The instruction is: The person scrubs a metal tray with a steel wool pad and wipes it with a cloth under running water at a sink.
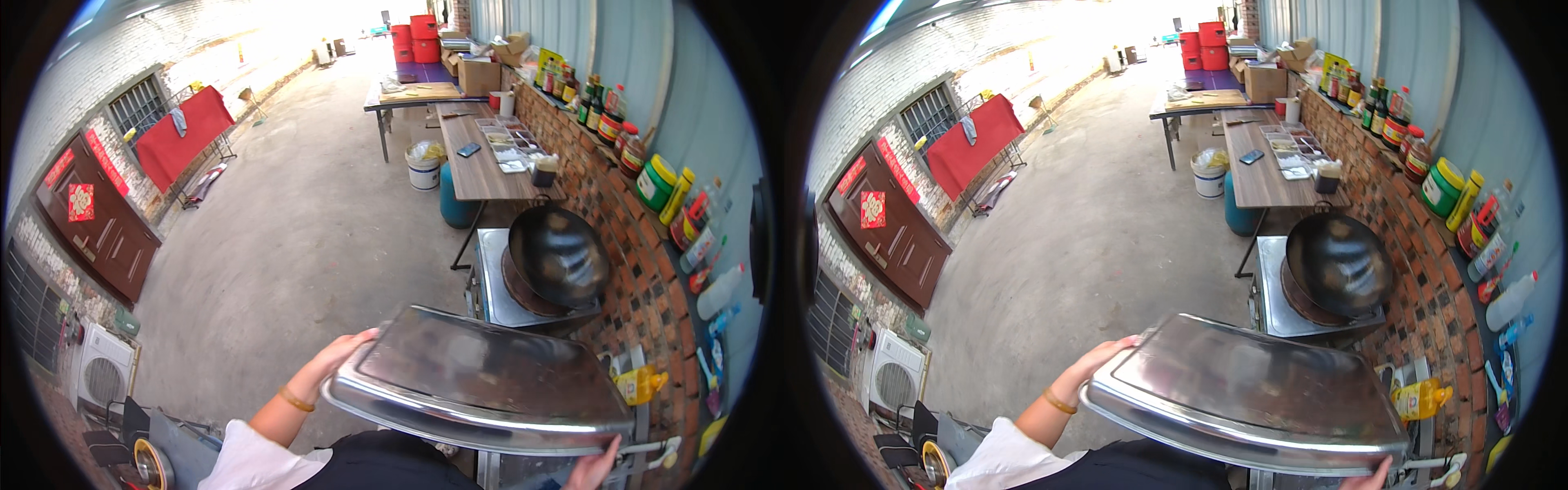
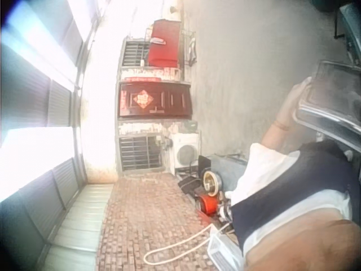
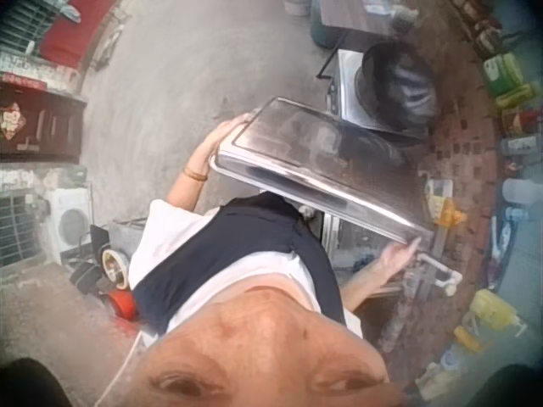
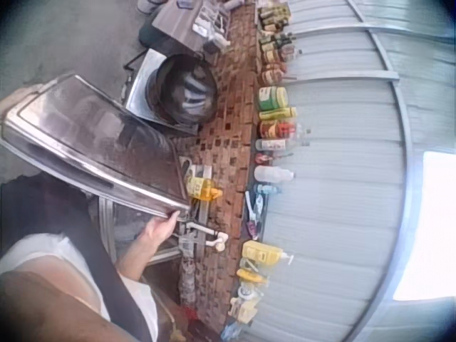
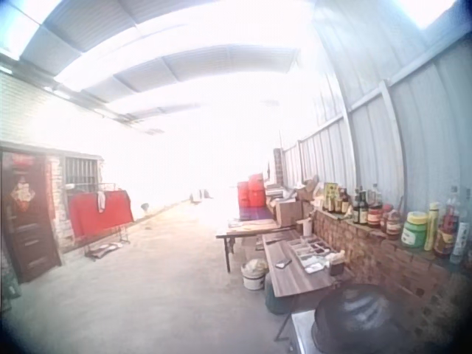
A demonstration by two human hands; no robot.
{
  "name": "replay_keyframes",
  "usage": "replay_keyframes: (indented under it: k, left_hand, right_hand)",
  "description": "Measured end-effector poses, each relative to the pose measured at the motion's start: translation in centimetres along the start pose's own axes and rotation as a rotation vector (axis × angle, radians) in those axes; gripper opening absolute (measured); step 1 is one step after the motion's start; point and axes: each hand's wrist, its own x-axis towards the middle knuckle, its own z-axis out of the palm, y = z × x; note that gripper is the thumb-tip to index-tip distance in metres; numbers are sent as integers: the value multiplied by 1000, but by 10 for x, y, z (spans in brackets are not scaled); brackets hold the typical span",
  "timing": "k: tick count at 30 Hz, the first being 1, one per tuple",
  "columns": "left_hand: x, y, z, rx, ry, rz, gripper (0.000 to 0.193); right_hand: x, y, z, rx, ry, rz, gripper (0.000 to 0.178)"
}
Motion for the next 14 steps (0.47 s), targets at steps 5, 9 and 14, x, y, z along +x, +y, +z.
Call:
replay_keyframes:
  k: [5, 9, 14]
  left_hand:
    - [-51, -6, -114, -274, 285, 73, 43]
    - [-65, -54, -218, -253, 526, 236, 46]
    - [-80, -69, -290, -427, 561, 355, 52]
  right_hand:
    - [-2, 80, 182, -12, -292, 302, 39]
    - [-40, 175, 318, -8, -198, 639, 41]
    - [-32, 303, 408, -145, -527, 724, 46]
